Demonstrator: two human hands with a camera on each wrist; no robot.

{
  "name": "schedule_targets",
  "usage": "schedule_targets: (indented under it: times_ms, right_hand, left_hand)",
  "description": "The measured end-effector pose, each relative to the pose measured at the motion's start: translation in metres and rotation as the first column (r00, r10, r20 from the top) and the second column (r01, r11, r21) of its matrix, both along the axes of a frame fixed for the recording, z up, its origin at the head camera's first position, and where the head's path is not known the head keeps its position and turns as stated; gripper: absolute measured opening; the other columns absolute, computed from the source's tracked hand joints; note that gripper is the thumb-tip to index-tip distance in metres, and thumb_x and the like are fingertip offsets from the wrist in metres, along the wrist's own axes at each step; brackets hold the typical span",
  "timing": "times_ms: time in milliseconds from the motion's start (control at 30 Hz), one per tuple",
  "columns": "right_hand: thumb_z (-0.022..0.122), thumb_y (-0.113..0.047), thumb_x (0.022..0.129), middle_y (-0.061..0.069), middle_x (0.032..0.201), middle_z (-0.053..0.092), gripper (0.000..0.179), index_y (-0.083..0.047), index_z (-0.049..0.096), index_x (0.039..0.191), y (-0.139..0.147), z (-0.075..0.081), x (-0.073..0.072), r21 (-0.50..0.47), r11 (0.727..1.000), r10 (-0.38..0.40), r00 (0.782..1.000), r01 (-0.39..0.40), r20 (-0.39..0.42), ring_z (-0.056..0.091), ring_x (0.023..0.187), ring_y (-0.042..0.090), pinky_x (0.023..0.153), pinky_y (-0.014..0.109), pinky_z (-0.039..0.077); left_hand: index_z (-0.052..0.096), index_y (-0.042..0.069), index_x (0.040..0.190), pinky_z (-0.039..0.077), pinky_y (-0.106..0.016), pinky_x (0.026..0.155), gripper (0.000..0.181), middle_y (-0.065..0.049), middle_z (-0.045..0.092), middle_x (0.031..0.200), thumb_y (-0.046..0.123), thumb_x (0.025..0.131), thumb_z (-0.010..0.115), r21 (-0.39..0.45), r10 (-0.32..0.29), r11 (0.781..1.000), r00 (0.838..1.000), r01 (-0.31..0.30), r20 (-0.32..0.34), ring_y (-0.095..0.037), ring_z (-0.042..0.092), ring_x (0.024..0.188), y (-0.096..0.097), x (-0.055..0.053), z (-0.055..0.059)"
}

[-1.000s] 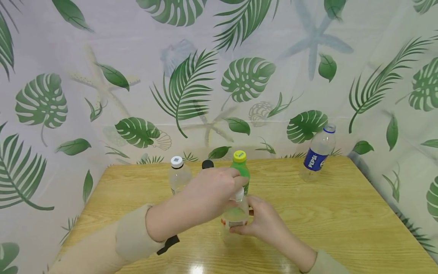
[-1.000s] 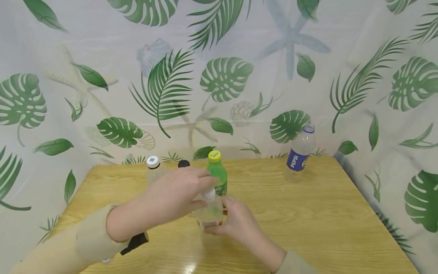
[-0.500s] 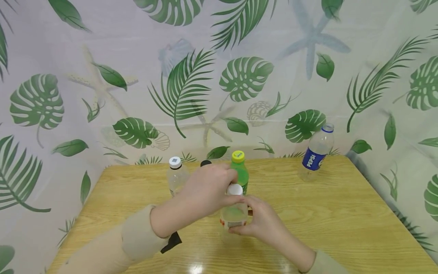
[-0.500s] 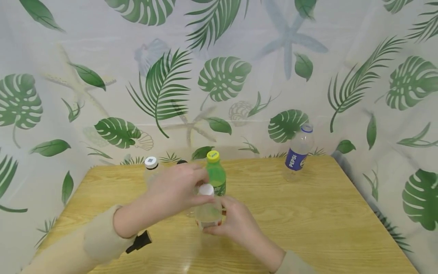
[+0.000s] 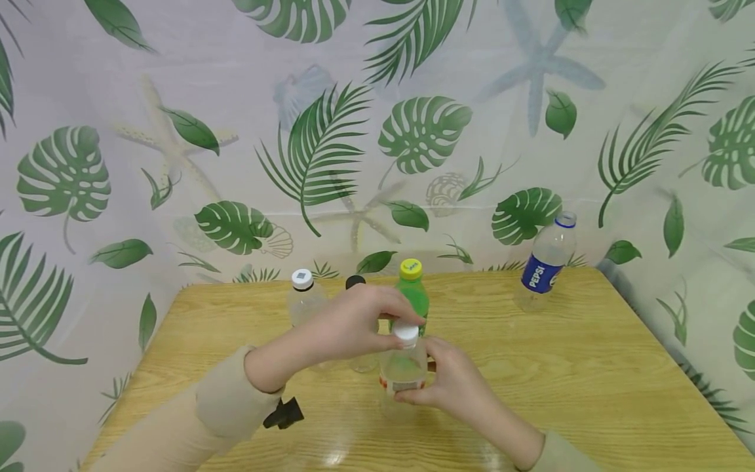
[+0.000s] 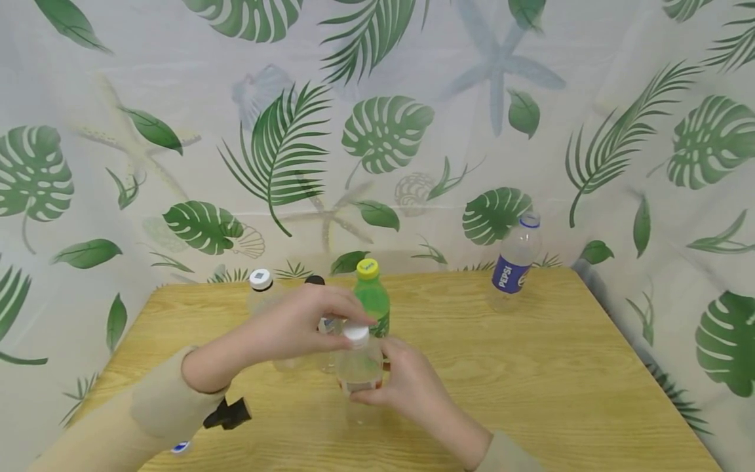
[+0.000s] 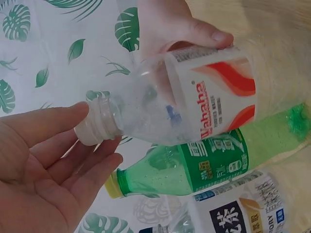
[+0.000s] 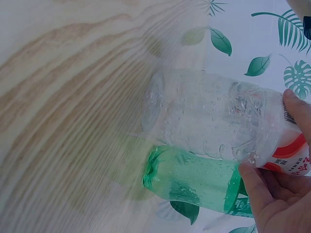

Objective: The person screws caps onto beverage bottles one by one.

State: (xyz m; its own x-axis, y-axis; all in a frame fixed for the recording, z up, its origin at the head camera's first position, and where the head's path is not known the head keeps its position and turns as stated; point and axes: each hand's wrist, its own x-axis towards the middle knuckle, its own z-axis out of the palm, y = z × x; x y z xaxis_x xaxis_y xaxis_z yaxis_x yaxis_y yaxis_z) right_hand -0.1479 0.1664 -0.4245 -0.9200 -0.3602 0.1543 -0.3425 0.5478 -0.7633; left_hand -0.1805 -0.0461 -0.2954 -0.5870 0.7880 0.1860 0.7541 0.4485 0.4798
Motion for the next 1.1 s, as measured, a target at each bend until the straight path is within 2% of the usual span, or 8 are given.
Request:
schedule_targets:
  times_ms: [167,267,400,467,600,800,933,1100]
  right_hand:
    - [0.099,-0.022,0.075,0.009,0.126,0.074,0.064,-0.009,0.069,0.129,0.000,0.000,0.000,0.016,1.000,-0.004,1.000,0.004,-0.007,0.071,0.116,0.030,0.092,0.035,0.065]
    - [0.099,-0.022,0.074,0.010,0.130,0.073,0.068,-0.008,0.068,0.133,-0.001,-0.001,0.000,0.029,0.999,-0.012,1.000,0.012,-0.008,0.071,0.117,0.030,0.091,0.035,0.065]
    - [0.099,-0.023,0.075,0.011,0.134,0.072,0.071,-0.008,0.067,0.136,-0.001,-0.001,0.000,0.038,0.999,-0.017,1.000,0.017,-0.018,0.070,0.118,0.031,0.090,0.036,0.066]
    - [0.099,-0.023,0.075,0.012,0.135,0.072,0.071,-0.008,0.067,0.137,-0.001,-0.001,-0.001,0.037,0.999,-0.015,1.000,0.016,-0.019,0.070,0.119,0.032,0.090,0.036,0.066]
    - [0.098,-0.023,0.076,0.011,0.134,0.072,0.070,-0.009,0.067,0.137,0.000,-0.001,-0.001,0.030,1.000,-0.004,1.000,0.004,-0.018,0.070,0.119,0.032,0.090,0.036,0.066]
    - [0.098,-0.023,0.076,0.010,0.132,0.072,0.067,-0.011,0.067,0.135,0.001,-0.002,0.000,0.022,1.000,0.007,1.000,-0.007,-0.025,0.070,0.118,0.030,0.091,0.036,0.065]
    - [0.098,-0.023,0.076,0.009,0.130,0.073,0.066,-0.011,0.068,0.134,0.001,-0.002,0.000,0.025,1.000,0.003,1.000,-0.002,-0.023,0.071,0.117,0.029,0.090,0.034,0.065]
    - [0.099,-0.024,0.075,0.009,0.133,0.073,0.068,-0.012,0.068,0.134,-0.001,-0.001,0.000,0.047,0.999,-0.021,1.000,0.022,-0.015,0.070,0.118,0.029,0.088,0.035,0.065]
  left_hand:
    - [0.079,0.007,0.123,0.060,-0.025,0.090,0.034,-0.005,0.080,0.121,0.015,0.090,0.086,0.042,0.077,0.996,0.997,-0.078,0.026,-0.017,0.074,0.110,0.002,0.006,-0.003]
    - [0.080,0.009,0.115,0.062,-0.028,0.090,0.038,-0.002,0.081,0.112,0.033,0.088,0.090,0.052,0.169,0.985,0.984,-0.167,-0.056,-0.014,0.075,0.103,0.007,0.009,-0.005]
    - [0.079,0.013,0.094,0.059,-0.024,0.076,0.034,0.004,0.078,0.091,0.043,0.082,0.092,0.040,0.249,0.968,0.955,-0.246,-0.160,-0.009,0.071,0.086,0.011,0.010,-0.007]
    - [0.079,0.015,0.089,0.057,-0.021,0.073,0.031,0.006,0.077,0.086,0.040,0.081,0.093,0.032,0.248,0.969,0.955,-0.246,-0.163,-0.009,0.071,0.082,0.012,0.010,-0.006]
    - [0.082,0.013,0.093,0.056,-0.018,0.074,0.024,0.005,0.080,0.088,0.032,0.083,0.094,0.033,0.197,0.980,0.973,-0.195,-0.119,-0.011,0.073,0.083,0.011,0.007,-0.004]
    - [0.084,0.008,0.097,0.059,-0.015,0.075,0.021,-0.001,0.083,0.093,0.020,0.083,0.093,0.083,0.120,0.989,0.993,-0.120,0.006,-0.010,0.076,0.084,0.007,-0.001,-0.005]
    - [0.084,0.007,0.104,0.058,-0.014,0.074,0.023,-0.002,0.083,0.097,0.018,0.085,0.091,0.093,0.153,0.983,0.985,-0.160,0.073,-0.011,0.077,0.086,0.008,0.000,-0.008]
    - [0.084,0.009,0.102,0.055,-0.015,0.067,0.029,-0.001,0.083,0.093,0.032,0.084,0.092,0.118,0.234,0.966,0.972,-0.232,-0.006,-0.011,0.075,0.081,0.013,0.006,-0.021]
